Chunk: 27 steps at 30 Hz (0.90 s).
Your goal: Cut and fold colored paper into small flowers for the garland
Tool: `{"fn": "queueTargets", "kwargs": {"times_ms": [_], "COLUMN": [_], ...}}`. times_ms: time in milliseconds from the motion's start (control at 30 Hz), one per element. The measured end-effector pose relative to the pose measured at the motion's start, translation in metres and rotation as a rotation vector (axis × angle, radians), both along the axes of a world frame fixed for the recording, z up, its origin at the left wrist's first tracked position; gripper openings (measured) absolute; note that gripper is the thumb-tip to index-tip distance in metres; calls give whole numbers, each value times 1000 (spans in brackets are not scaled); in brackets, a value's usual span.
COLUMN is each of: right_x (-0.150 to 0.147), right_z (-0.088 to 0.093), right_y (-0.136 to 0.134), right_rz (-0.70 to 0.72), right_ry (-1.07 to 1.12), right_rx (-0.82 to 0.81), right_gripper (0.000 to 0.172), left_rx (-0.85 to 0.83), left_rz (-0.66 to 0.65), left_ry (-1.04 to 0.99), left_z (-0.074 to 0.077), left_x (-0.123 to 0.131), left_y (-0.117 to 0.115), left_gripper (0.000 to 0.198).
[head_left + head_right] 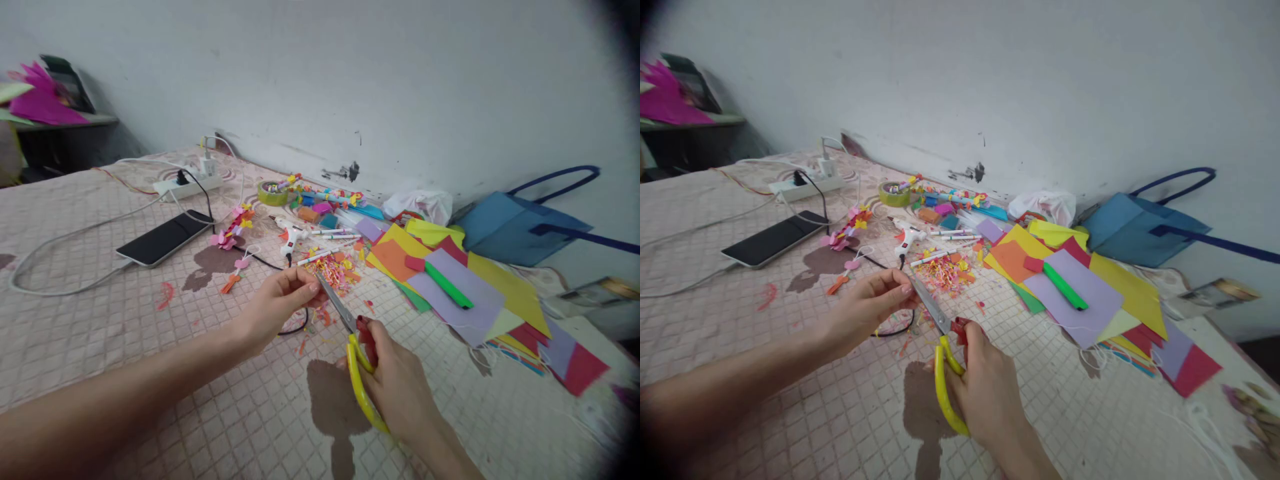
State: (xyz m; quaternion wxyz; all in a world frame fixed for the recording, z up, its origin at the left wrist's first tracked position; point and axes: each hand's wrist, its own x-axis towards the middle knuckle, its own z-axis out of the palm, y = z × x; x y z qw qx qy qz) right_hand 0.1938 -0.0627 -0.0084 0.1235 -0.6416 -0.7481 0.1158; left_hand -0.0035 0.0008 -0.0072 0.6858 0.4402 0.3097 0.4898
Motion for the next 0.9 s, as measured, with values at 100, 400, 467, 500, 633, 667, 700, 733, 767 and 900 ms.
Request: {"fn": "queueTargets", "kwargs": {"times_ms": [100,400,467,500,633,667,700,733,767,900], "right_x": [0,-3,-3,-3,-3,-3,-2,-2,-2,-2], "right_z": [2,2,2,2,1,1,1,1,1,1], "right_y": [-1,-1,-1,-1,-1,-1,-1,-1,-1,-2], "right_rz": [-17,-31,-32,-31,-26,-26,-25,-20,-18,-14], "right_ry": [4,35,34,34,24,23,23,25,25,22], "right_rx": [-37,-112,-120,-125,-122,-121,-120,-121,-121,-121], "right_gripper": [28,31,31,31,30,30,30,31,31,32], "left_rx": [27,37,38,39,52,55,58,59,60,67], "left_rz": [-16,-39,-37,-39,-63,-71,-79,-86,-92,-120], "left_ry": [27,46,45,43,36,45,57,71,84,123], "left_z": [1,1,0,0,1,1,2,2,2,2], "left_x": [-1,-2,-2,-2,-4,-5,-6,-6,-7,-9], "left_y": [1,4,4,5,7,8,8,9,10,12], "left_gripper": [12,15,15,14,13,13,13,13,13,14]}}
